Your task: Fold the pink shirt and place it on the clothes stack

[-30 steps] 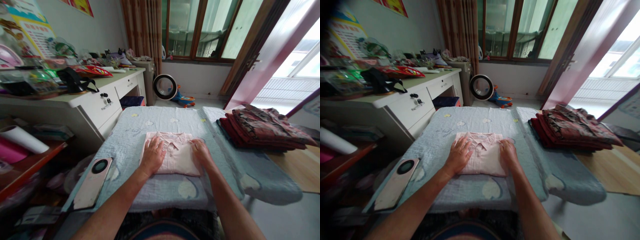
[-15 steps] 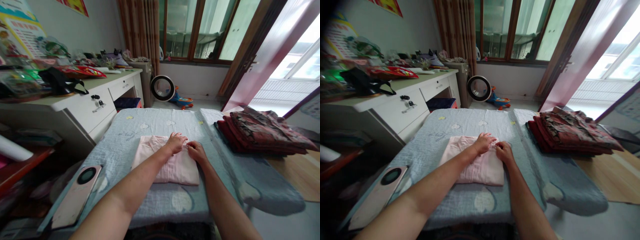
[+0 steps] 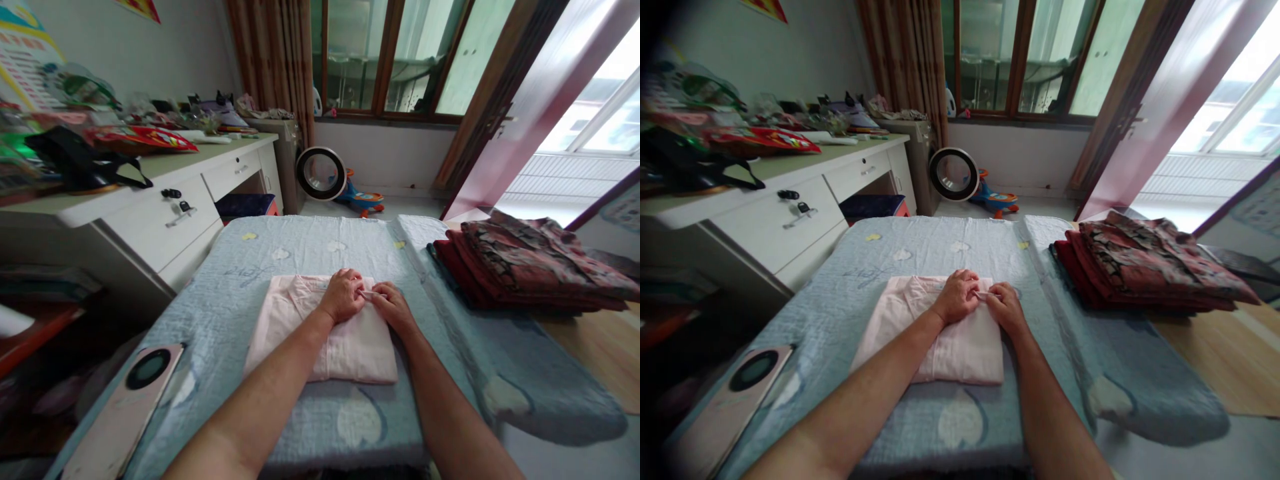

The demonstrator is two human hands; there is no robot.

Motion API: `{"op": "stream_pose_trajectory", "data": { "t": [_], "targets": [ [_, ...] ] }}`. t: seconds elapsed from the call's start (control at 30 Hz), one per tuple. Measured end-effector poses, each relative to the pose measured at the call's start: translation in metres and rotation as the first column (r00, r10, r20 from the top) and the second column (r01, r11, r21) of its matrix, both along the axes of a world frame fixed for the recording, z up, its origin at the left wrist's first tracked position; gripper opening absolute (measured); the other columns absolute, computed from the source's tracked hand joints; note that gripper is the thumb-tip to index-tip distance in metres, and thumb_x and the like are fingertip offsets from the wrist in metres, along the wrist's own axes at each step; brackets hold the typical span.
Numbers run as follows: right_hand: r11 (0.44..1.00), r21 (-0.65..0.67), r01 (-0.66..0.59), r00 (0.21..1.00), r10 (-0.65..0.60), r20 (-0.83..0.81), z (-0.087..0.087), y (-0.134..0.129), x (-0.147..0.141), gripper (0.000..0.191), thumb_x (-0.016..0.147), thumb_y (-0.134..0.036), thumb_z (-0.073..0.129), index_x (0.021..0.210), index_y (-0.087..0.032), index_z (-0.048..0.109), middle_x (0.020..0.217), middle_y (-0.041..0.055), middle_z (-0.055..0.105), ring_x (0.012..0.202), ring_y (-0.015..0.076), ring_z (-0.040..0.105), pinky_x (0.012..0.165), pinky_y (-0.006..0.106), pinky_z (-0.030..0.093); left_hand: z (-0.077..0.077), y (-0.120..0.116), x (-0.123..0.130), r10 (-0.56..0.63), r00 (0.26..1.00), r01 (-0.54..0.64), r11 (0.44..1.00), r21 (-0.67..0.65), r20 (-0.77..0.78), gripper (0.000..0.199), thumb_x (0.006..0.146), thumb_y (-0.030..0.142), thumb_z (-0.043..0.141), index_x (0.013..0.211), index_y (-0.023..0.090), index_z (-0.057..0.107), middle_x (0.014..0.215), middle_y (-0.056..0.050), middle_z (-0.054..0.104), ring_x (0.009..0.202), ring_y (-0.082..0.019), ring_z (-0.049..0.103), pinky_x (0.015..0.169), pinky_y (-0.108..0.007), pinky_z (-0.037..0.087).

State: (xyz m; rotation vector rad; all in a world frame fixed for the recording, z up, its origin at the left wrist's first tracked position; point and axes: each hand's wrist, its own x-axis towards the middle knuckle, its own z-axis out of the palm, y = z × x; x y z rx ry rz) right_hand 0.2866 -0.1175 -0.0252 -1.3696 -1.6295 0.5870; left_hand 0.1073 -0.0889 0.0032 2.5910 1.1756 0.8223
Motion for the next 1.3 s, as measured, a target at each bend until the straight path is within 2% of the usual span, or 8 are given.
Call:
{"op": "stream_pose_trajectory", "data": {
  "t": [0.07, 0.2, 0.4, 0.63, 0.83, 1.07, 1.2, 1.3],
  "targets": [
    [0.999, -0.007, 0.031, 0.999, -0.031, -0.020, 0.000, 0.000, 0.000, 0.025, 0.080, -0.041, 0.057, 0.069, -0.020, 0.066, 0.082, 0.0039, 0.062, 0.080, 0.0182, 0.058, 0.077, 0.029, 0.043, 0.000, 0.000, -0.002, 0.005, 0.999, -0.005, 1.000, -0.002, 0.042, 0.012, 0.075, 0.021, 0.059, 0.084, 0.020, 0.067, 0.113, -0.006, 0.064, 0.106, -0.023, 0.053, 0.099, -0.037, 0.042],
    [0.997, -0.027, 0.079, 0.997, -0.079, -0.023, 0.001, 0.000, 0.000, 0.030, 0.081, -0.044, 0.054, 0.066, -0.020, 0.063, 0.077, 0.0026, 0.059, 0.074, 0.0168, 0.055, 0.069, 0.027, 0.042, -0.002, 0.004, -0.003, 0.045, 0.994, -0.042, 0.999, -0.035, 0.101, 0.009, 0.075, 0.017, 0.055, 0.080, 0.020, 0.062, 0.099, -0.005, 0.065, 0.100, -0.022, 0.055, 0.097, -0.037, 0.043],
    [0.994, -0.029, 0.109, 0.994, -0.110, -0.015, 0.002, -0.001, -0.002, 0.030, 0.081, -0.043, 0.052, 0.064, -0.020, 0.061, 0.075, 0.0014, 0.057, 0.072, 0.0157, 0.054, 0.069, 0.027, 0.041, -0.004, 0.008, -0.003, 0.064, 0.988, -0.056, 0.997, -0.060, 0.140, 0.010, 0.083, 0.016, 0.051, 0.080, 0.020, 0.059, 0.090, -0.004, 0.063, 0.094, -0.020, 0.055, 0.091, -0.033, 0.044],
    [0.986, 0.013, 0.165, 0.986, -0.165, 0.034, -0.007, 0.002, -0.003, 0.023, 0.077, -0.033, 0.051, 0.061, -0.020, 0.060, 0.076, 0.0036, 0.060, 0.075, 0.0172, 0.056, 0.074, 0.029, 0.042, -0.007, 0.003, 0.006, 0.198, 0.972, -0.198, 0.980, 0.013, -0.128, 0.023, 0.094, 0.036, 0.053, 0.088, 0.019, 0.066, 0.097, -0.008, 0.061, 0.095, -0.023, 0.054, 0.087, -0.037, 0.043],
    [0.956, 0.068, 0.284, 0.935, -0.292, 0.200, -0.017, 0.007, -0.008, 0.014, 0.069, -0.019, 0.053, 0.056, -0.020, 0.057, 0.073, 0.0050, 0.058, 0.077, 0.0189, 0.055, 0.078, 0.031, 0.043, -0.012, -0.002, 0.013, 0.243, 0.936, -0.215, 0.967, 0.133, -0.254, 0.024, 0.094, 0.037, 0.053, 0.099, 0.018, 0.068, 0.104, -0.010, 0.061, 0.102, -0.026, 0.052, 0.097, -0.044, 0.038],
    [0.980, 0.071, 0.189, 0.958, -0.199, 0.207, -0.016, 0.007, -0.007, 0.013, 0.073, -0.019, 0.055, 0.069, -0.020, 0.068, 0.083, 0.0060, 0.062, 0.084, 0.0196, 0.057, 0.083, 0.032, 0.043, -0.009, 0.001, 0.007, 0.128, 0.977, -0.118, 0.990, 0.072, -0.172, 0.014, 0.090, 0.032, 0.059, 0.090, 0.021, 0.068, 0.102, -0.006, 0.060, 0.100, -0.024, 0.052, 0.095, -0.040, 0.039],
    [0.982, 0.049, 0.181, 0.967, -0.187, 0.176, -0.014, 0.006, -0.010, 0.016, 0.080, -0.029, 0.060, 0.083, -0.021, 0.074, 0.095, 0.0075, 0.065, 0.095, 0.0210, 0.058, 0.092, 0.035, 0.041, -0.006, 0.002, 0.004, 0.108, 0.992, -0.106, 0.994, 0.032, -0.059, 0.014, 0.093, 0.032, 0.057, 0.090, 0.022, 0.067, 0.099, -0.005, 0.060, 0.101, -0.022, 0.051, 0.096, -0.038, 0.039],
    [0.985, 0.038, 0.167, 0.971, -0.171, 0.164, -0.013, 0.006, -0.011, 0.019, 0.081, -0.036, 0.063, 0.079, -0.021, 0.073, 0.095, 0.0081, 0.066, 0.095, 0.0208, 0.058, 0.091, 0.034, 0.041, -0.005, 0.002, 0.003, 0.103, 0.994, -0.103, 0.995, 0.017, -0.019, 0.015, 0.094, 0.032, 0.055, 0.090, 0.022, 0.066, 0.100, -0.004, 0.059, 0.102, -0.021, 0.051, 0.097, -0.037, 0.038]
  ]
}}
